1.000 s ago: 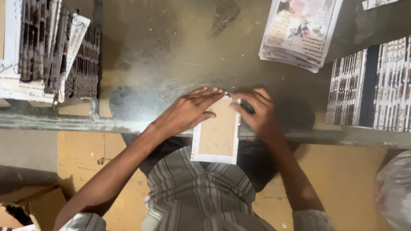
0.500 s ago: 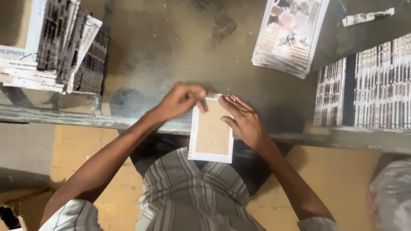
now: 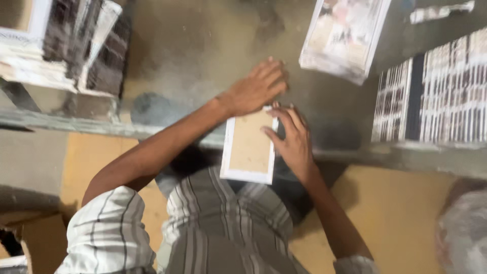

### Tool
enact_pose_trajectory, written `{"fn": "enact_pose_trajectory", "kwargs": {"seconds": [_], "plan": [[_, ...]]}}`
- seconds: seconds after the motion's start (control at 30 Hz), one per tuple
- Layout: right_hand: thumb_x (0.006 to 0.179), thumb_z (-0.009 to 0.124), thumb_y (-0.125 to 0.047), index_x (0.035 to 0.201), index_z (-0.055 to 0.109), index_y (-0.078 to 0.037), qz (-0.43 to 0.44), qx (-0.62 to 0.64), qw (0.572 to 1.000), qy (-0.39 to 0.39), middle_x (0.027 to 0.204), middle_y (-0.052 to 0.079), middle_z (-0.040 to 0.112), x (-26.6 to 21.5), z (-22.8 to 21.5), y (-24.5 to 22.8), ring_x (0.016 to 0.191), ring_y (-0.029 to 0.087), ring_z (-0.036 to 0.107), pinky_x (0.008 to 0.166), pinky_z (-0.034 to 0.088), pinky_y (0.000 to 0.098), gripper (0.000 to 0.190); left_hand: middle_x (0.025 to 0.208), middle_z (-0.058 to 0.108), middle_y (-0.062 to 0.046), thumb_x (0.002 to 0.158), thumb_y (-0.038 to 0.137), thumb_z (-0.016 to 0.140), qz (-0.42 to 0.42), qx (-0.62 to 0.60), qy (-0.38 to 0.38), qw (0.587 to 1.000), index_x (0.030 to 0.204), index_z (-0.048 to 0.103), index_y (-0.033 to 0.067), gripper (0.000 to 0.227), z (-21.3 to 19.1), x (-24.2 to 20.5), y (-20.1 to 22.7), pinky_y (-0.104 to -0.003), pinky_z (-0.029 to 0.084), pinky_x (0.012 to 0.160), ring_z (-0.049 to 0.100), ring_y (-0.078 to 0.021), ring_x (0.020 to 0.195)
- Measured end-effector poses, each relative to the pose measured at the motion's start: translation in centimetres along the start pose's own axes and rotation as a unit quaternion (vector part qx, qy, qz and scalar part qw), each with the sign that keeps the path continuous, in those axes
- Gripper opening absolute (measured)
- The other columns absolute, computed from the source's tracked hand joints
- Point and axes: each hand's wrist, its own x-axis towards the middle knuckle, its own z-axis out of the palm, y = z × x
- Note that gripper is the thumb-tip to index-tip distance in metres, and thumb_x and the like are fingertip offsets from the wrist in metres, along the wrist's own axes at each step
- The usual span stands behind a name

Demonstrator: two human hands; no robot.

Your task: The person assembles small cards by placing a brown insert into a white frame and pressing the edges to secure it. The person then stacks the finished cards and repeats the process with additional inserts and frames.

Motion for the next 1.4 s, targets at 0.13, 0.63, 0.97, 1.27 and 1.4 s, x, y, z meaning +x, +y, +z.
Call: {"fn": "enact_pose_trajectory", "kwargs": {"seconds": [0.13, 0.63, 0.97, 1.27, 1.4], "plan": [[0.083, 0.087, -0.035, 0.138, 0.058, -0.012, 0.033, -0.039, 0.998, 0.040, 0.141, 0.016, 0.053, -0.2, 1.0, 1.3, 0.133, 0.041, 0.051, 0.113, 0.043, 0.0504, 0.067, 0.147, 0.050, -0.017, 0.098, 0.015, 0.053, -0.088, 0.040, 0.083, 0.992, 0.135, 0.058, 0.0063, 0.039, 0.9, 2.9, -1.9, -0.053, 0.023, 0.133, 0.033, -0.0391, 0.154], [0.058, 0.089, -0.067, 0.160, 0.012, -0.001, 0.037, -0.137, 0.988, 0.059, 0.166, 0.028, 0.012, -1.8, 1.2, 1.8, 0.155, 0.052, 0.012, 0.125, 0.010, 0.0672, 0.144, 0.103, 0.068, -0.020, 0.099, 0.014, 0.057, -0.308, -0.270, 0.144, 0.901, 0.125, 0.057, 0.0099, 0.026, 0.6, 3.1, 1.6, -0.051, 0.048, 0.093, 0.063, -0.0386, 0.104], [0.066, 0.089, -0.056, 0.158, 0.010, 0.001, 0.015, -0.161, 0.985, 0.064, 0.164, 0.031, 0.018, -1.1, -0.8, 0.6, 0.154, 0.049, 0.015, 0.123, 0.011, 0.0640, 0.134, 0.071, 0.063, -0.022, 0.104, 0.040, 0.061, -0.224, -0.284, -0.131, 0.923, 0.083, 0.067, -0.0030, 0.048, -7.9, -0.5, 1.3, -0.044, 0.048, 0.066, 0.059, -0.0326, 0.064], [0.090, 0.074, -0.012, 0.150, 0.034, -0.005, 0.201, 0.473, 0.820, 0.251, 0.138, 0.022, 0.050, -0.9, -1.0, 0.7, 0.124, 0.028, 0.056, 0.101, 0.054, 0.0412, 0.073, 0.081, 0.074, -0.004, 0.094, 0.010, 0.060, -0.327, -0.553, 0.162, 0.749, 0.098, 0.075, -0.0015, 0.019, -7.7, -6.1, 5.1, -0.028, 0.056, 0.068, 0.067, -0.0116, 0.074], [0.092, 0.067, -0.006, 0.130, 0.057, 0.004, 0.301, 0.482, 0.814, 0.119, 0.116, 0.015, 0.070, 0.1, -0.7, 2.8, 0.099, 0.020, 0.070, 0.084, 0.058, 0.0343, 0.040, 0.084, 0.076, -0.003, 0.091, 0.008, 0.077, -0.264, -0.452, -0.039, 0.851, 0.105, 0.078, 0.0045, 0.015, -6.1, -7.9, 7.2, -0.028, 0.051, 0.070, 0.065, -0.0110, 0.076]]}}
